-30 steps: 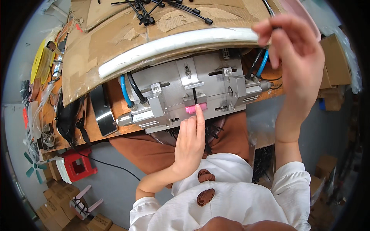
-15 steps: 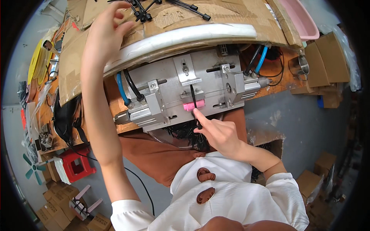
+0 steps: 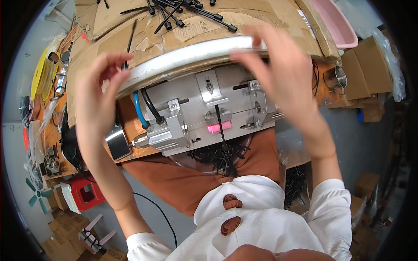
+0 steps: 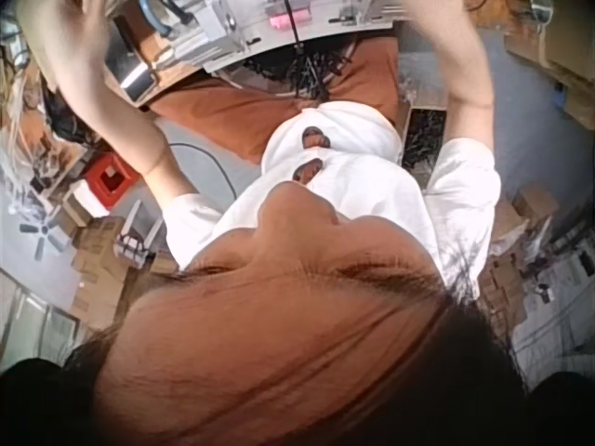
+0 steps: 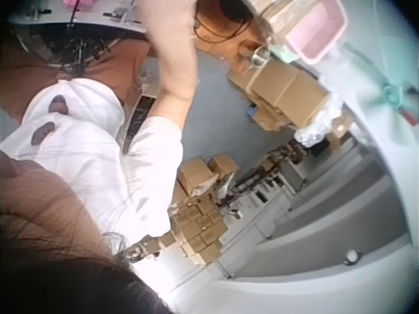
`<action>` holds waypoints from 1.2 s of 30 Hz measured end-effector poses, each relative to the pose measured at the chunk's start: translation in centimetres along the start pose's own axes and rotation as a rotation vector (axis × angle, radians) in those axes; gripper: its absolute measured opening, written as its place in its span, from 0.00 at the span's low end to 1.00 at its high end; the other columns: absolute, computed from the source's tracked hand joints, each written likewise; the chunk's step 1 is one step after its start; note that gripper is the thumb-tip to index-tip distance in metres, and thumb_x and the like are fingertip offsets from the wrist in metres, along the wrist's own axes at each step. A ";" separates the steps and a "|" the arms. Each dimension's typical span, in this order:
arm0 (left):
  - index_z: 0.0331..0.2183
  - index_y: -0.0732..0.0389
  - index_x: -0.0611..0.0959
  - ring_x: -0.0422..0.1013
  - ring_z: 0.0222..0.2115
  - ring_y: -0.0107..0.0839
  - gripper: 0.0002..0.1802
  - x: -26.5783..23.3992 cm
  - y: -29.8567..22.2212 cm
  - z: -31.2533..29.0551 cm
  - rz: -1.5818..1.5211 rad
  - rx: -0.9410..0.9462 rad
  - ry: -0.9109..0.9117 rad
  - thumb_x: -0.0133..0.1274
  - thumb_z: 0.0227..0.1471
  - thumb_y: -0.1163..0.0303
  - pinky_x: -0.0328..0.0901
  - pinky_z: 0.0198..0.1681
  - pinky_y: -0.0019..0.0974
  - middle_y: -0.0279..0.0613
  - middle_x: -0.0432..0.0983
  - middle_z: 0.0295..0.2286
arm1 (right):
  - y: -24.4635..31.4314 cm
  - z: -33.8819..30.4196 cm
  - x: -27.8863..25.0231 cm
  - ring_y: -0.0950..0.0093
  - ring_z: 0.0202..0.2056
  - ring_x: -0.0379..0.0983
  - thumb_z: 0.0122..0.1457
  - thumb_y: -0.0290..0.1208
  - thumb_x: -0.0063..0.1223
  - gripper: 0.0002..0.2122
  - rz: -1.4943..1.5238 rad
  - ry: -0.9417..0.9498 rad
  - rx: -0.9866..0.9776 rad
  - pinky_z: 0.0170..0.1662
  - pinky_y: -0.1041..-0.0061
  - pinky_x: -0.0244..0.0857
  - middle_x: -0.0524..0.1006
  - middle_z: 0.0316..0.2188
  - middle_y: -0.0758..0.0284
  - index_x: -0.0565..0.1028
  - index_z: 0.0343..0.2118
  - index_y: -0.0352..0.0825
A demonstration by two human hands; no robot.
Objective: The person picks up a mascara brush from a cardboard box, places it into a machine, and then removes the brush and drops it into a container below. This process is repeated for several mascara brushes.
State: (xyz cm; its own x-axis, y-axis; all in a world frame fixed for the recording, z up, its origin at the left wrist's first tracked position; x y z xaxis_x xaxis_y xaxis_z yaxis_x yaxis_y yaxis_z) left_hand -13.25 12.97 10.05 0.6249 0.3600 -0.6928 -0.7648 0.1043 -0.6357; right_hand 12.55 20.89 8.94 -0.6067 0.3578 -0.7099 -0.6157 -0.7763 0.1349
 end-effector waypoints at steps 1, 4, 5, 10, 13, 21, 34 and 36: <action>0.41 0.64 0.80 0.63 0.27 0.22 0.17 1.1 -1.7 -1.7 0.003 0.047 -0.093 0.55 0.45 0.83 0.63 0.34 0.26 0.33 0.68 0.25 | -2.2 2.3 1.2 0.73 0.27 0.72 0.50 0.31 0.61 0.13 -0.007 0.078 -0.074 0.25 0.78 0.64 0.77 0.28 0.65 0.74 0.38 0.32; 0.55 0.65 0.69 0.65 0.32 0.34 0.39 5.5 -5.6 -8.3 0.138 0.065 -0.102 0.54 0.37 0.90 0.64 0.36 0.33 0.42 0.69 0.32 | -5.0 7.8 2.6 0.79 0.26 0.71 0.56 0.31 0.55 0.12 0.092 0.635 -0.066 0.29 0.78 0.66 0.74 0.26 0.64 0.73 0.41 0.31; 0.55 0.69 0.68 0.64 0.32 0.36 0.40 6.7 -6.3 -10.7 0.234 0.159 -0.062 0.57 0.35 0.88 0.63 0.37 0.36 0.43 0.69 0.32 | -4.3 8.5 3.2 0.75 0.27 0.71 0.54 0.29 0.53 0.11 0.157 0.663 -0.090 0.31 0.75 0.65 0.73 0.25 0.63 0.75 0.39 0.30; 0.54 0.73 0.67 0.64 0.32 0.36 0.35 14.4 -7.6 -15.3 0.341 0.123 0.059 0.52 0.39 0.84 0.64 0.37 0.34 0.44 0.67 0.33 | -3.3 8.2 -2.3 0.81 0.26 0.69 0.56 0.30 0.52 0.11 0.690 0.687 0.207 0.29 0.79 0.63 0.74 0.24 0.67 0.78 0.37 0.29; 0.57 0.69 0.64 0.63 0.35 0.41 0.38 16.0 -7.6 -15.3 0.289 0.033 0.120 0.56 0.41 0.84 0.62 0.40 0.39 0.45 0.67 0.35 | -3.3 5.9 -4.6 0.72 0.27 0.73 0.54 0.27 0.51 0.08 0.754 0.494 0.345 0.31 0.73 0.66 0.75 0.24 0.62 0.77 0.34 0.28; 0.56 0.70 0.64 0.64 0.35 0.39 0.38 15.3 -7.3 -14.7 0.352 0.069 0.168 0.53 0.40 0.84 0.63 0.40 0.37 0.44 0.66 0.34 | 0.3 -6.3 -4.4 0.75 0.26 0.74 0.44 0.13 0.59 0.18 0.593 0.092 0.104 0.29 0.79 0.68 0.78 0.30 0.62 0.74 0.42 0.28; 0.46 0.61 0.74 0.66 0.36 0.43 0.22 4.6 -2.6 2.6 0.249 0.152 -0.189 0.56 0.46 0.77 0.61 0.42 0.41 0.45 0.69 0.30 | 5.6 -14.7 2.7 0.74 0.16 0.65 0.42 0.20 0.64 0.30 0.507 0.291 0.112 0.19 0.74 0.59 0.67 0.14 0.67 0.70 0.53 0.29; 0.46 0.61 0.73 0.67 0.35 0.43 0.23 4.7 -1.9 3.2 0.191 0.075 -0.123 0.58 0.45 0.77 0.62 0.41 0.42 0.46 0.69 0.30 | 5.5 -14.5 2.4 0.73 0.16 0.66 0.42 0.21 0.63 0.29 0.488 0.318 0.106 0.19 0.73 0.59 0.68 0.15 0.68 0.71 0.52 0.30</action>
State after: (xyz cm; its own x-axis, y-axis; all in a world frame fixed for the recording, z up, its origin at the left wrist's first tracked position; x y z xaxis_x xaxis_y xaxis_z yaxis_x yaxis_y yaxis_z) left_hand -9.33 17.41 9.11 0.4473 0.4892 -0.7487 -0.8798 0.0901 -0.4667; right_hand 15.02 9.94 -2.05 -0.6621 -0.2136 -0.7184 -0.3599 -0.7502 0.5547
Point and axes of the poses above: each hand's wrist, its own z-axis towards the middle knuckle, its own x-axis out of the palm, y = z × x, the point moved 3 cm from there along z, towards the middle knuckle
